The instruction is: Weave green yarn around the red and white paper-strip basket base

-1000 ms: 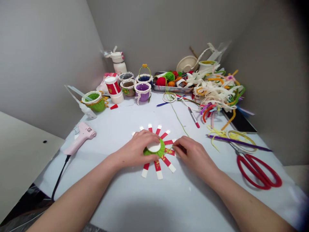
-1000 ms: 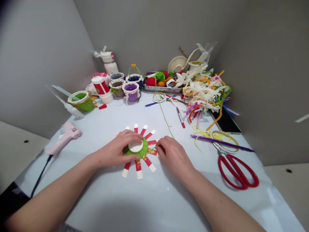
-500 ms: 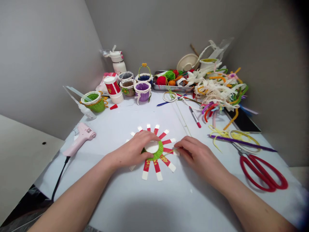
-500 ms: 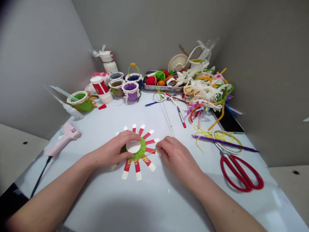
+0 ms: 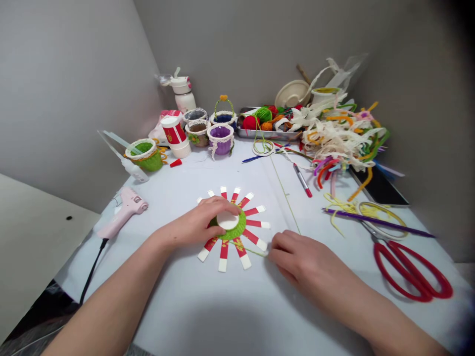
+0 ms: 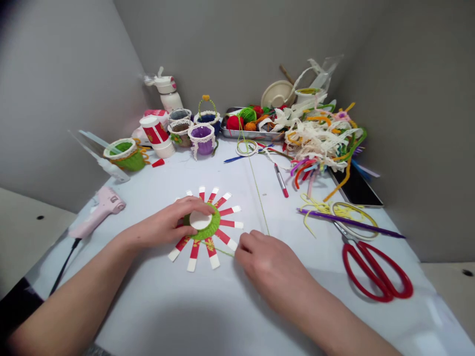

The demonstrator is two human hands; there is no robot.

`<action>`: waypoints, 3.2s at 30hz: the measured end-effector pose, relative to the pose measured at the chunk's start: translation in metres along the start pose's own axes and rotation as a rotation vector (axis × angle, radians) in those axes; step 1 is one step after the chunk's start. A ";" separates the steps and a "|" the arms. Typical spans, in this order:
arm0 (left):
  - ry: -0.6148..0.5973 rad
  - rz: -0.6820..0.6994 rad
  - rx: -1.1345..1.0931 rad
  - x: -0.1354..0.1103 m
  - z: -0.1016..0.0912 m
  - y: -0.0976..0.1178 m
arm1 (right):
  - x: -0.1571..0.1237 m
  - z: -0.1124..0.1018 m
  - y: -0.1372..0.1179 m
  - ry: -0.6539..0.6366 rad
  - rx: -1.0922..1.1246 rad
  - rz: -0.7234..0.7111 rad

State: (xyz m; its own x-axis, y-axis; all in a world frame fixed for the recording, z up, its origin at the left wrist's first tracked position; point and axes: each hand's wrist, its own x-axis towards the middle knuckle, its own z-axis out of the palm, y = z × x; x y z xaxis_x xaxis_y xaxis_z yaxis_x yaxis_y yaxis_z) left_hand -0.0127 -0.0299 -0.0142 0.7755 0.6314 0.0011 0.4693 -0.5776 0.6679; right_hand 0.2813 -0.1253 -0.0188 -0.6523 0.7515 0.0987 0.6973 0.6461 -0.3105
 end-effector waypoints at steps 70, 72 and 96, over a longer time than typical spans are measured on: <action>-0.042 -0.024 0.034 -0.003 -0.008 0.007 | -0.002 -0.006 -0.002 -0.118 0.054 0.116; -0.040 -0.018 0.030 -0.003 -0.008 0.007 | -0.003 -0.008 -0.005 -0.117 0.048 0.086; -0.029 0.078 -0.038 0.000 -0.001 0.006 | 0.036 0.019 0.026 0.276 0.061 0.318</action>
State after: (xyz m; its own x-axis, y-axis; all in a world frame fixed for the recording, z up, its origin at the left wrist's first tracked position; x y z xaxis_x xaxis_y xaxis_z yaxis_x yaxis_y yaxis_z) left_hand -0.0100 -0.0326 -0.0094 0.8210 0.5700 0.0333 0.3910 -0.6038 0.6947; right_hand 0.2702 -0.0837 -0.0416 -0.2978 0.9252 0.2354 0.8266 0.3732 -0.4211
